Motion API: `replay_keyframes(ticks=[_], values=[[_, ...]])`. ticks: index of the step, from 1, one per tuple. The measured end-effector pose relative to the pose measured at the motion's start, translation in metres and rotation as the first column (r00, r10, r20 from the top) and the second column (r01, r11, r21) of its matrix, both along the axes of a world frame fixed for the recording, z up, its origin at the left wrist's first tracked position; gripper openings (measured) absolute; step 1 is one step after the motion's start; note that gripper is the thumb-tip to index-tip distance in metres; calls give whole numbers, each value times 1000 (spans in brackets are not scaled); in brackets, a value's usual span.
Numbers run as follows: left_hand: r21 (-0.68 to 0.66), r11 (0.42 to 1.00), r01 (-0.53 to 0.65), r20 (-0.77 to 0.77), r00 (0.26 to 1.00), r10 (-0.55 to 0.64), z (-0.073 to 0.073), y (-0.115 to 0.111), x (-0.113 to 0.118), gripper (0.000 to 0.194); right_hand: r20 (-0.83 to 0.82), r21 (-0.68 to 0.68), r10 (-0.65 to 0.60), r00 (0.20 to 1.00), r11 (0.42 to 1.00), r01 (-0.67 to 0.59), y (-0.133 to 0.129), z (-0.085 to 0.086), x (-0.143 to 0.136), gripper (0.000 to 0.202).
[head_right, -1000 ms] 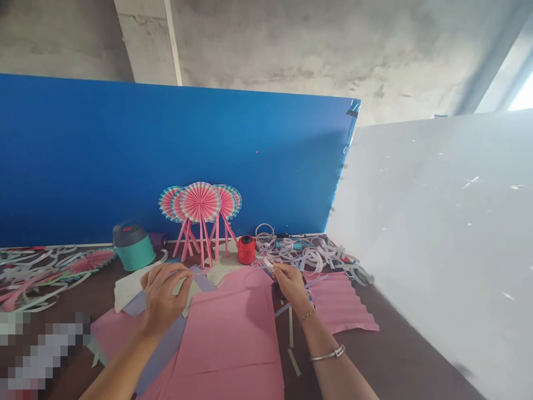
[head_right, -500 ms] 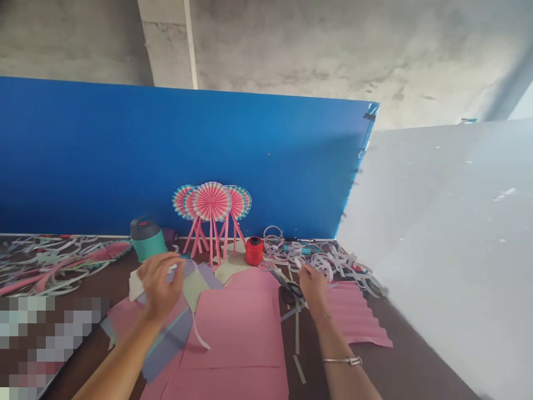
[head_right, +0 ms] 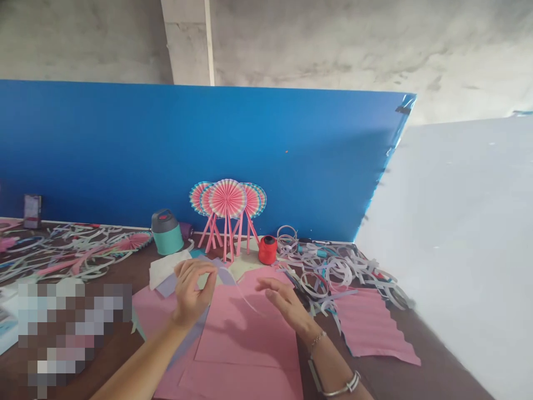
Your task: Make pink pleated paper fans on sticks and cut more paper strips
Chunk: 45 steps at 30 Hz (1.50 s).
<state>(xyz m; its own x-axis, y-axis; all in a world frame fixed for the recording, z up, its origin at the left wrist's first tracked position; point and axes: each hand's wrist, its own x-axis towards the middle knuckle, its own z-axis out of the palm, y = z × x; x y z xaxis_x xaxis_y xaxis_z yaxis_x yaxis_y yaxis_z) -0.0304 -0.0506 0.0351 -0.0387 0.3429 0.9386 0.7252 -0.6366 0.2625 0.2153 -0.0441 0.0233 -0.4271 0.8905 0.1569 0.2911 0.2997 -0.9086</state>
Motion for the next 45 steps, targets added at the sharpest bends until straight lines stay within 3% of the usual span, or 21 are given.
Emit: replay_keyframes(ticks=[3,6,9,11,13,16,21,26,28,31,33,36,42,45], values=[[-46,998,-34,23,999,35,-1,4,-1,10,-64,-69,27,998,997,-31,0,1,0,44],[-87,994,-68,60,995,74,-2,9,-3,9,-101,-41,57,993,997,-62,3,-3,5,46],[-99,993,-69,85,993,77,-2,10,-4,10,-19,15,20,1000,1000,-20,7,-9,7,43],[-96,994,-43,84,995,51,-2,9,-3,10,60,143,-98,993,986,89,7,-14,5,44],[-83,997,-6,78,997,12,-2,6,-2,10,105,328,-219,970,928,174,8,-19,1,54],[-60,998,35,75,997,-31,-2,4,0,9,170,502,-268,948,851,151,7,-23,-4,63],[-73,997,21,102,995,-13,-2,4,-1,8,247,428,-148,958,903,29,9,-27,-7,24],[-261,965,-12,164,985,57,-6,14,-7,12,152,364,-150,977,927,86,16,-25,-2,30],[-422,906,37,228,972,66,-9,20,-10,13,95,329,-196,976,932,155,21,-25,4,31],[-679,711,182,329,942,73,-12,29,-13,16,86,240,-274,958,939,247,29,-29,17,29],[-760,604,241,357,931,77,-12,32,-14,17,83,163,-302,950,944,286,33,-33,24,32],[-799,533,276,369,926,74,-11,34,-17,17,30,42,-322,946,946,320,34,-33,28,46],[-862,374,341,393,917,69,-4,31,-28,22,-110,-156,-418,902,903,399,28,-25,23,35],[-881,309,358,404,909,99,-4,30,-30,20,-133,-179,-464,876,880,439,27,-25,20,36]])
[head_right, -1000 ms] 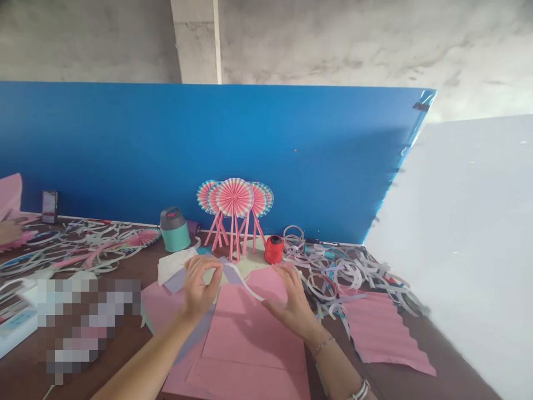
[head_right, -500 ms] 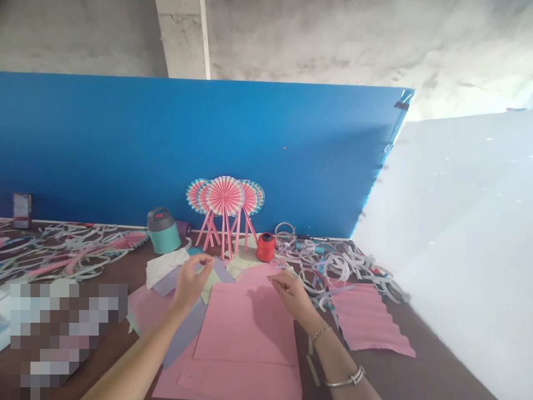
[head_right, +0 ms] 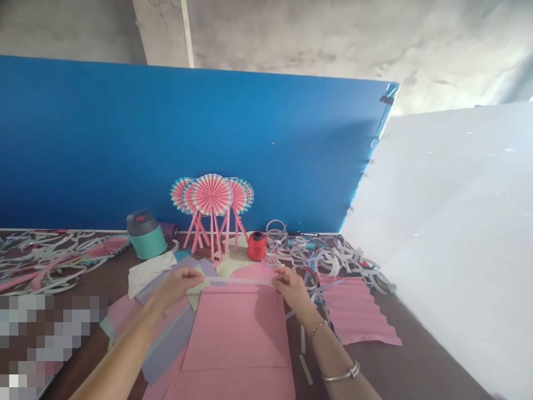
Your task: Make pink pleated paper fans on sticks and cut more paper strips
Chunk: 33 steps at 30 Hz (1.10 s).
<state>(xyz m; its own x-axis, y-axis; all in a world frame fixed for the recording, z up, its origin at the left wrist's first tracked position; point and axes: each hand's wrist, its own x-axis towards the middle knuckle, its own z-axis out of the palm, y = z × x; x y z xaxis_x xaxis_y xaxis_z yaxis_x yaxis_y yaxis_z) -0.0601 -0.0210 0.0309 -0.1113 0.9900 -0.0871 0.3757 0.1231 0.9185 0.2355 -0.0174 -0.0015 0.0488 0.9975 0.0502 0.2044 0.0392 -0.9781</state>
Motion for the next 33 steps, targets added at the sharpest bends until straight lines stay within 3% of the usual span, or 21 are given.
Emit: replay_keyframes(ticks=[6,11,16,19,26,33], values=[[-21,1000,-8,69,998,10,0,-2,3,15,121,62,-70,990,996,63,0,-8,-3,36],[-40,999,-31,53,998,33,2,-5,5,13,235,91,-63,970,995,43,1,-16,1,33],[-136,989,-51,78,995,62,-4,-6,5,46,306,100,-94,947,993,67,3,-23,7,32],[-203,979,-22,85,996,40,-7,-5,3,42,333,109,-93,938,992,60,2,-24,7,31],[-181,983,-6,-61,998,-5,-14,-3,2,29,372,38,-79,925,997,69,-3,-18,2,39],[-131,991,-22,-194,981,-4,-26,-2,1,27,449,33,-69,891,998,61,-3,-25,3,39]])
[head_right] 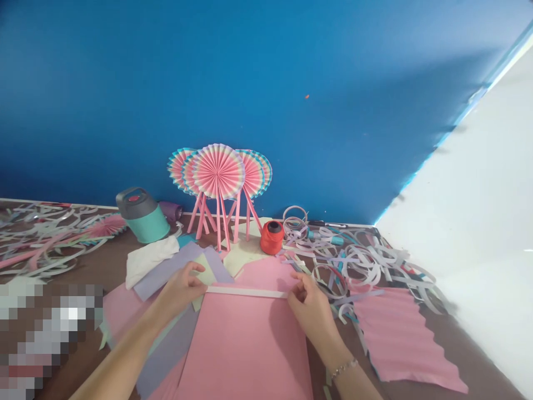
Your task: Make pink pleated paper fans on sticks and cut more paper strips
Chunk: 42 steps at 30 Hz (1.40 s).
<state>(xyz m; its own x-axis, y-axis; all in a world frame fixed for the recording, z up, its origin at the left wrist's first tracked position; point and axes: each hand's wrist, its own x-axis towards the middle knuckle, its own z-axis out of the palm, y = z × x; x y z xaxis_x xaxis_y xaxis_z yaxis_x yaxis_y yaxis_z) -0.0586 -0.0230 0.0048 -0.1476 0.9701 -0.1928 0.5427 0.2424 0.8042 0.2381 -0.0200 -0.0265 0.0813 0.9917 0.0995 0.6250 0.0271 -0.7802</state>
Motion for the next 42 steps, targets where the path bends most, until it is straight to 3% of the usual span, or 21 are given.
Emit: replay_keyframes(ticks=[10,25,42], values=[[-26,999,31,-199,979,-36,-3,1,5,26,91,-6,-18,996,1000,18,1,-2,-2,40],[-65,997,37,-224,973,-50,1,-1,7,26,133,-54,-23,991,998,31,3,3,-4,42],[-59,998,9,-361,932,-30,-1,-4,13,29,201,-65,-16,979,997,29,0,7,-8,40]])
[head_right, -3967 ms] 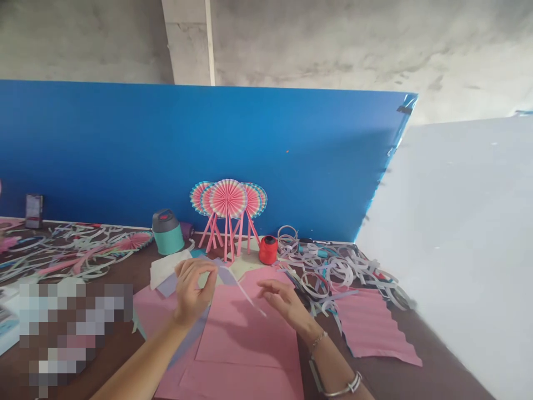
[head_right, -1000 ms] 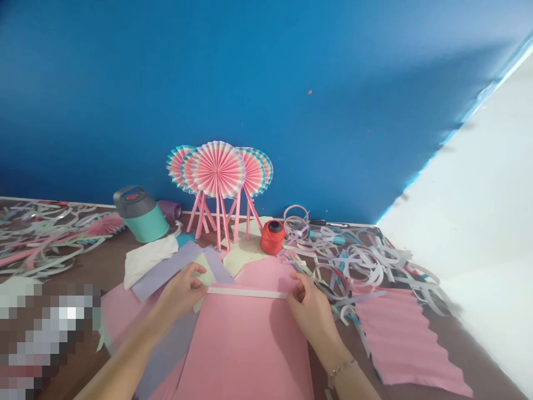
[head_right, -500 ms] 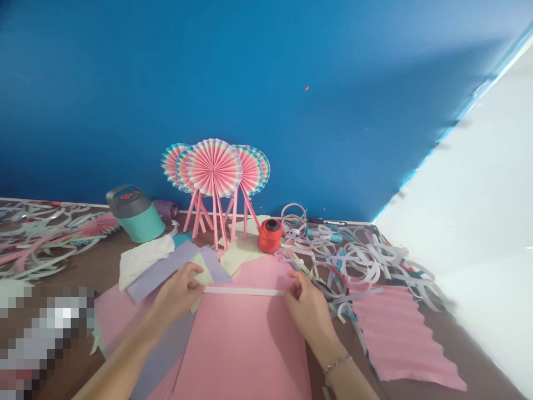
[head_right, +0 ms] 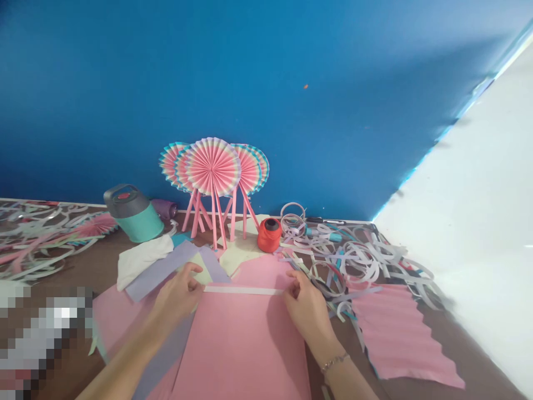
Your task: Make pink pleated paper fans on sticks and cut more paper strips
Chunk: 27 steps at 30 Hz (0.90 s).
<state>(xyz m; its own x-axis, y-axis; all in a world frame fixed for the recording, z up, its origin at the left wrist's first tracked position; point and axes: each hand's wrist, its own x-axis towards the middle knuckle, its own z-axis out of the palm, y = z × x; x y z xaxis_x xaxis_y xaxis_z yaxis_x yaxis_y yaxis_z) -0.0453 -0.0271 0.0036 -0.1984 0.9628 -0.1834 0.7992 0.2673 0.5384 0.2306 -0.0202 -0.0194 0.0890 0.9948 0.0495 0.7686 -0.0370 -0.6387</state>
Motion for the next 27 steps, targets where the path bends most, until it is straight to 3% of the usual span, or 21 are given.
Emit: replay_keyframes(ticks=[16,27], values=[[5,999,47,-35,998,-46,-5,1,-2,30,-19,3,-4,1000,1000,4,0,1,-2,40],[36,997,66,-62,996,-64,0,-5,2,31,2,9,-4,1000,1000,4,0,-1,-1,40]])
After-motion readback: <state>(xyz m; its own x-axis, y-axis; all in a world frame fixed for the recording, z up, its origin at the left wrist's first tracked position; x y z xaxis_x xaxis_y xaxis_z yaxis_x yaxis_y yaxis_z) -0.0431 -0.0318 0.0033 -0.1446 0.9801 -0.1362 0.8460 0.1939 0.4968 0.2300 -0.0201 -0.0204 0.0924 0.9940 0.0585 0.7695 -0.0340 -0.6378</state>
